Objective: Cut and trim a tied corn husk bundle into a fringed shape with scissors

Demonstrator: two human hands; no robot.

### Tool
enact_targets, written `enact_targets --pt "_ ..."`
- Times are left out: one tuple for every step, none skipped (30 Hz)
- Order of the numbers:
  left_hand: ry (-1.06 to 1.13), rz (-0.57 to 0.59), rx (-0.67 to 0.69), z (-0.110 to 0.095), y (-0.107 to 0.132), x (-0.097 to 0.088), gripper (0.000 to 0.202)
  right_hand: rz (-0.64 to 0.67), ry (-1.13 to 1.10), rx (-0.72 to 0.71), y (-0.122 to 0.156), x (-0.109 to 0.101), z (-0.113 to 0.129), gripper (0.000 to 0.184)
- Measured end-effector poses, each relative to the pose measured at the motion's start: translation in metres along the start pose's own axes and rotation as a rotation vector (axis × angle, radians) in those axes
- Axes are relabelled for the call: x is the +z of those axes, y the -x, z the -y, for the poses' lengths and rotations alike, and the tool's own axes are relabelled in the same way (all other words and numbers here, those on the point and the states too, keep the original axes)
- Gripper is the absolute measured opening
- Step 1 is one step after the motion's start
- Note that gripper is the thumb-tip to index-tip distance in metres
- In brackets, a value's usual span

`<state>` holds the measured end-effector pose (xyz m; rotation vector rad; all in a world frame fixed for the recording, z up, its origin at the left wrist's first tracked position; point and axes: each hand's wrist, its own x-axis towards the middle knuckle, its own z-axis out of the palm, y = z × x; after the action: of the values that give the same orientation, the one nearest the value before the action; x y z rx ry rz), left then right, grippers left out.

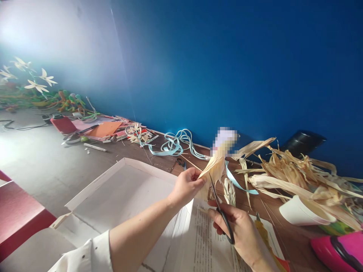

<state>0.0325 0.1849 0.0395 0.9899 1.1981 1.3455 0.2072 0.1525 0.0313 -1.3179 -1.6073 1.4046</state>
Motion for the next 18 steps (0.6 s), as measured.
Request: enact_targets --pt "0.004 0.006 -0.008 0.000 0.000 0.000 0.009 0.006 0.005 0.001 -0.001 -0.001 -0.001 0.055" --pt "0.009 0.011 -0.013 0.000 0.000 0.000 0.009 0.013 0.011 0.002 -0.002 -0.003 -0.003 0.054" --pt "0.011 0.015 -0.015 0.000 0.000 0.000 0.009 0.026 0.018 0.006 -0.003 -0.005 -0.005 0.054" --pt "0.013 0.016 -0.016 0.000 0.000 0.000 0.009 0.038 0.023 0.013 -0.005 -0.007 -0.007 0.054" --pt "0.013 0.018 -0.017 0.000 0.000 0.001 0.009 0.047 0.024 0.022 -0.006 -0.008 -0.009 0.055" --pt "0.014 0.017 -0.018 0.001 0.000 0.001 0.009 0.058 0.024 0.033 -0.006 -0.009 -0.010 0.056" --pt "0.015 0.016 -0.022 0.002 -0.001 0.001 0.009 0.065 0.024 0.042 -0.007 -0.010 -0.011 0.058" --pt "0.016 0.015 -0.023 0.002 -0.001 0.002 0.009 0.063 0.026 0.046 -0.006 -0.009 -0.010 0.059" --pt "0.018 0.013 -0.023 0.003 -0.001 0.002 0.009 0.053 0.028 0.045 -0.006 -0.008 -0.008 0.059" --pt "0.022 0.013 -0.022 0.003 -0.001 0.002 0.009 0.042 0.031 0.037 -0.005 -0.007 -0.006 0.059" --pt "0.026 0.012 -0.021 0.003 -0.001 0.002 0.009 0.034 0.035 0.030 -0.003 -0.005 -0.004 0.059" --pt "0.031 0.012 -0.023 0.003 -0.001 0.002 0.009 0.025 0.039 0.023 -0.002 -0.004 -0.001 0.059" --pt "0.037 0.012 -0.025 0.004 -0.001 0.002 0.008 0.018 0.043 0.017 -0.001 -0.003 0.000 0.058" --pt "0.041 0.011 -0.026 0.003 -0.001 0.003 0.008 0.019 0.048 0.014 -0.001 -0.002 0.001 0.058" --pt "0.044 0.009 -0.026 0.003 -0.001 0.003 0.008 0.023 0.052 0.013 -0.001 -0.003 0.000 0.058" --pt "0.045 0.004 -0.024 0.004 -0.001 0.003 0.008 0.032 0.055 0.016 -0.002 -0.004 -0.003 0.058" --pt "0.045 -0.003 -0.019 0.004 -0.001 0.003 0.008 0.045 0.058 0.020 -0.004 -0.005 -0.006 0.059" --pt "0.046 -0.013 -0.010 0.004 -0.001 0.004 0.008 0.063 0.062 0.023 -0.006 -0.008 -0.010 0.060"
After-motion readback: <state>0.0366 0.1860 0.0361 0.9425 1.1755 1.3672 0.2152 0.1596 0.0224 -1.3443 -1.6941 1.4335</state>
